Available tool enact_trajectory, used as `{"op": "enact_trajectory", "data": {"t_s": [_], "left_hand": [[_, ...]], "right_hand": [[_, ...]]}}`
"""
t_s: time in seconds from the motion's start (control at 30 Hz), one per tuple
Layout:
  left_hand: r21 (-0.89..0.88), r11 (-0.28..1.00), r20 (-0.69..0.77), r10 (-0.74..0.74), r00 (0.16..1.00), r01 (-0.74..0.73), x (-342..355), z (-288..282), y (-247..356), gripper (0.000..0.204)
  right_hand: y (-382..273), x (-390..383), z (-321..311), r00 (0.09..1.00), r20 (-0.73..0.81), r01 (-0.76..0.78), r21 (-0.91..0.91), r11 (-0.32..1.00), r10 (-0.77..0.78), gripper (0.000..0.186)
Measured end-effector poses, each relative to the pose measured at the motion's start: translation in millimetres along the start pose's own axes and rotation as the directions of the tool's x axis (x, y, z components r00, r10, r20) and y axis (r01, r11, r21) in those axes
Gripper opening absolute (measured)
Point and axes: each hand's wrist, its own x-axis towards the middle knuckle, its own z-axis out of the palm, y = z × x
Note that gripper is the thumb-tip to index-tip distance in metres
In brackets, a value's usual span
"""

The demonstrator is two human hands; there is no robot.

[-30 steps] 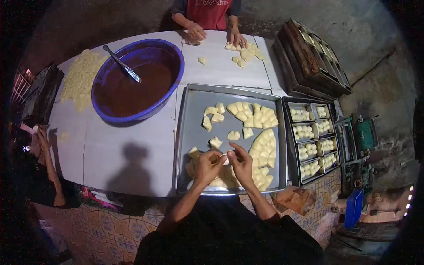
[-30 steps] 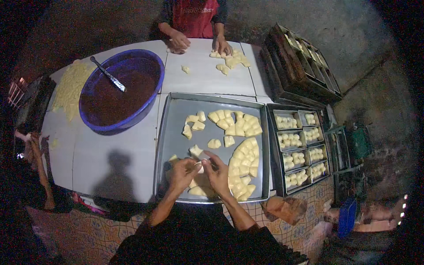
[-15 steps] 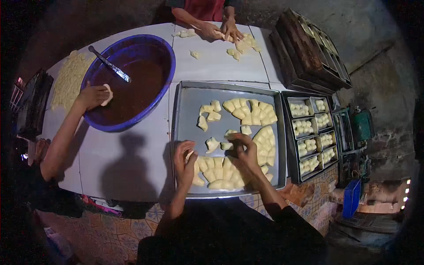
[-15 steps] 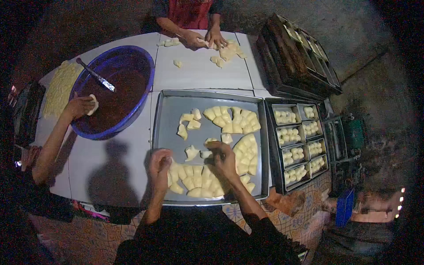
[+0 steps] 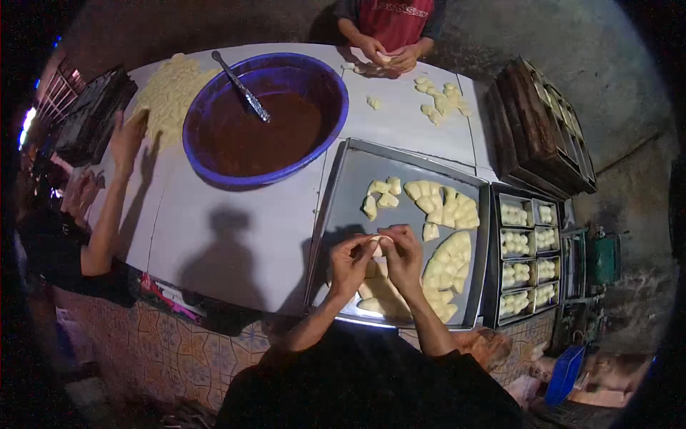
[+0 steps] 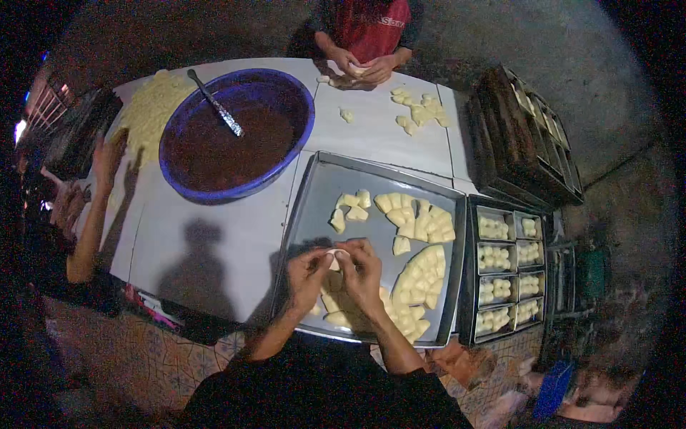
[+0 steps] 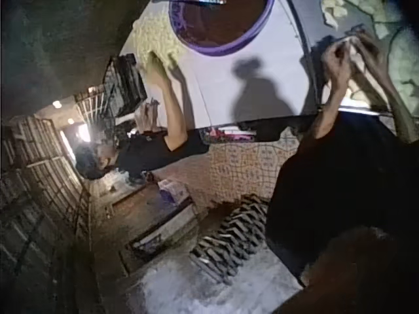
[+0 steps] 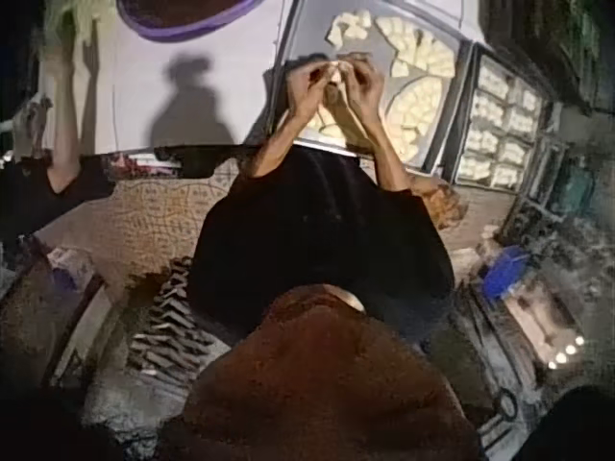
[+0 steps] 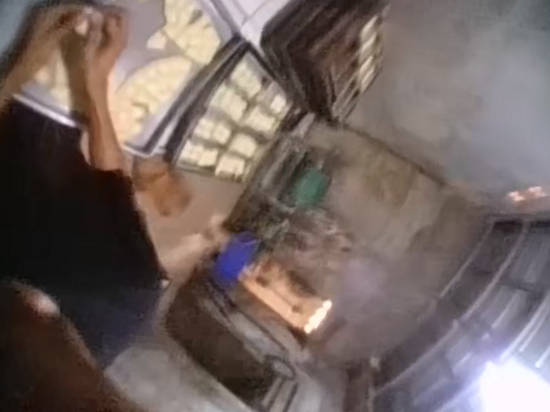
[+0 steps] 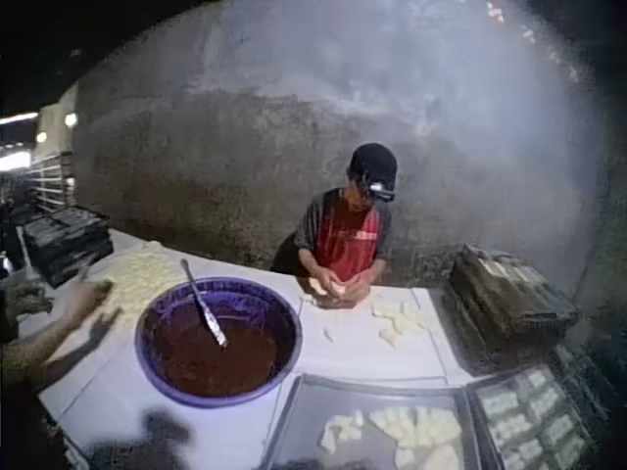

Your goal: The person fills and shapes dough pieces with chocolate paste by hand, placing them onto metal trays and into baking tins. The person then transports baking trays across the room and arranges dough pastries onto a tray.

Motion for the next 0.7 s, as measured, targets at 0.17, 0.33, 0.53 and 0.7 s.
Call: {"op": "enact_trajectory", "data": {"t_s": [0.17,0.33,0.53,0.7], "left_hand": [[0.225,0.974,-0.044,0.004,0.999,0.006,3,-6,2,0.017],[-0.83,0.228,0.439,-0.297,0.848,0.509,13,-18,-59,0.057],[-0.763,0.527,0.494,0.1,0.864,0.375,119,-59,70,0.093],[0.752,0.575,-0.111,-0.373,0.921,0.323,275,-141,51,0.086]], "right_hand": [[3,19,5,0.998,0.057,0.012,0.232,0.973,-0.026,0.036],[17,18,25,0.961,0.263,0.024,0.213,0.977,-0.081,0.053],[38,37,9,0.89,0.449,-0.329,0.517,0.79,0.077,0.136],[57,33,25,0.925,0.348,-0.346,0.608,0.715,0.153,0.111]]}}
